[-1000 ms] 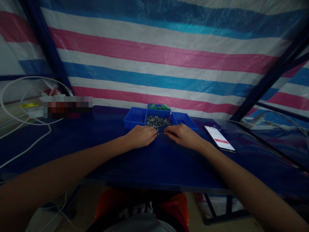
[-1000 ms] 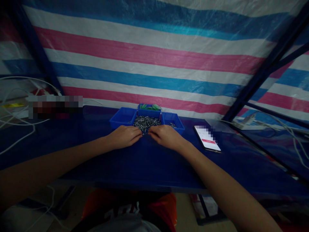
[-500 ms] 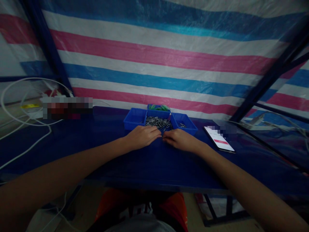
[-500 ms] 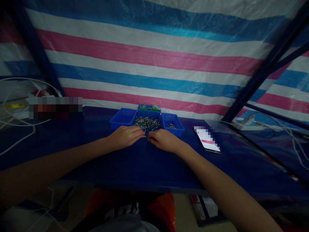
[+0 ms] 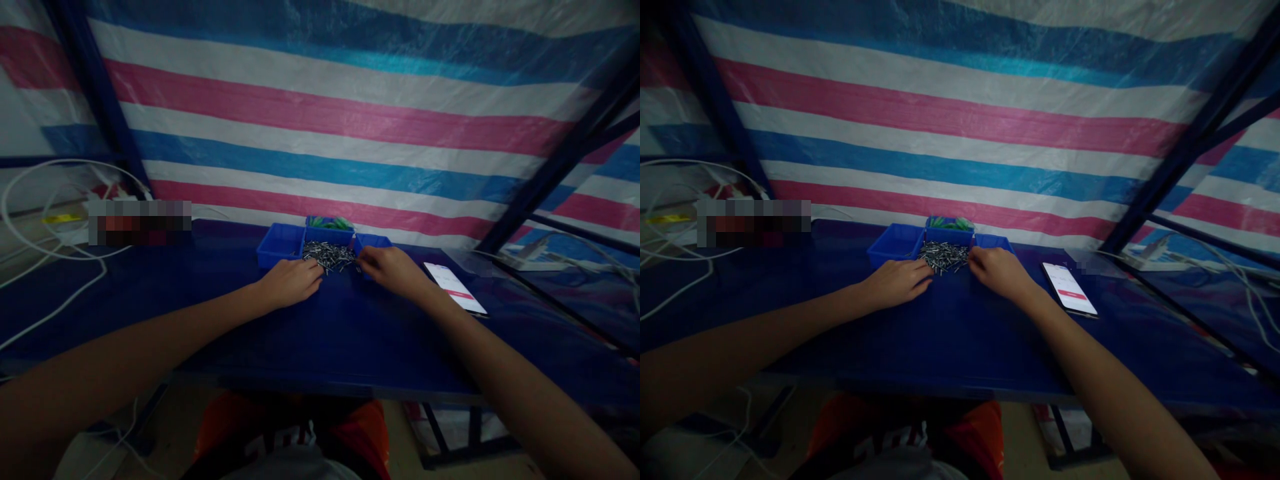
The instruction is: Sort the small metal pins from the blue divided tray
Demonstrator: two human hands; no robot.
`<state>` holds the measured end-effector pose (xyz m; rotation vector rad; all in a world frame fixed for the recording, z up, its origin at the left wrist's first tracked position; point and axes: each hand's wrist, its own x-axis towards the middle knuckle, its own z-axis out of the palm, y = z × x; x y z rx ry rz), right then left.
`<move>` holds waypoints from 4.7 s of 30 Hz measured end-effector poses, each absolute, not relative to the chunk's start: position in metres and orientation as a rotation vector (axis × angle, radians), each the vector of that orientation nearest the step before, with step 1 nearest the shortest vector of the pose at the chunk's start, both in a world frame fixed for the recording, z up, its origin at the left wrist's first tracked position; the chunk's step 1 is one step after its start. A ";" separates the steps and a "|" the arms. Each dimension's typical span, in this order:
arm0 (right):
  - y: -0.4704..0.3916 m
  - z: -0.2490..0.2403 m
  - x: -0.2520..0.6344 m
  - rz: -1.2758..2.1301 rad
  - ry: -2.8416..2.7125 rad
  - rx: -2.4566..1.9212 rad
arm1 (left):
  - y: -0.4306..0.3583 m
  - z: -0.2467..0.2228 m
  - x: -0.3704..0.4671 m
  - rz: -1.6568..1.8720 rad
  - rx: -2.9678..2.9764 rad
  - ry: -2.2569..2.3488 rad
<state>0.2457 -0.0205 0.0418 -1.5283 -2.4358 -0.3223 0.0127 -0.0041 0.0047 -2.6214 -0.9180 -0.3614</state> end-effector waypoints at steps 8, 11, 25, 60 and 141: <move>-0.006 0.043 0.280 -0.627 -2.074 -1.994 | -0.003 0.003 0.011 -0.293 -2.650 -0.947; -0.005 0.040 0.280 -0.595 -2.096 -2.049 | -0.004 0.003 0.011 -0.285 -2.658 -0.960; -0.022 0.029 0.234 -0.143 -2.550 -1.250 | -0.004 -0.001 0.012 -0.283 -2.648 -0.957; -0.023 0.021 0.233 0.151 -2.763 -1.196 | -0.007 0.004 0.013 -0.197 -2.635 -0.867; -0.024 0.022 0.234 0.181 -2.780 -1.174 | -0.004 0.005 0.013 -0.215 -2.715 -0.916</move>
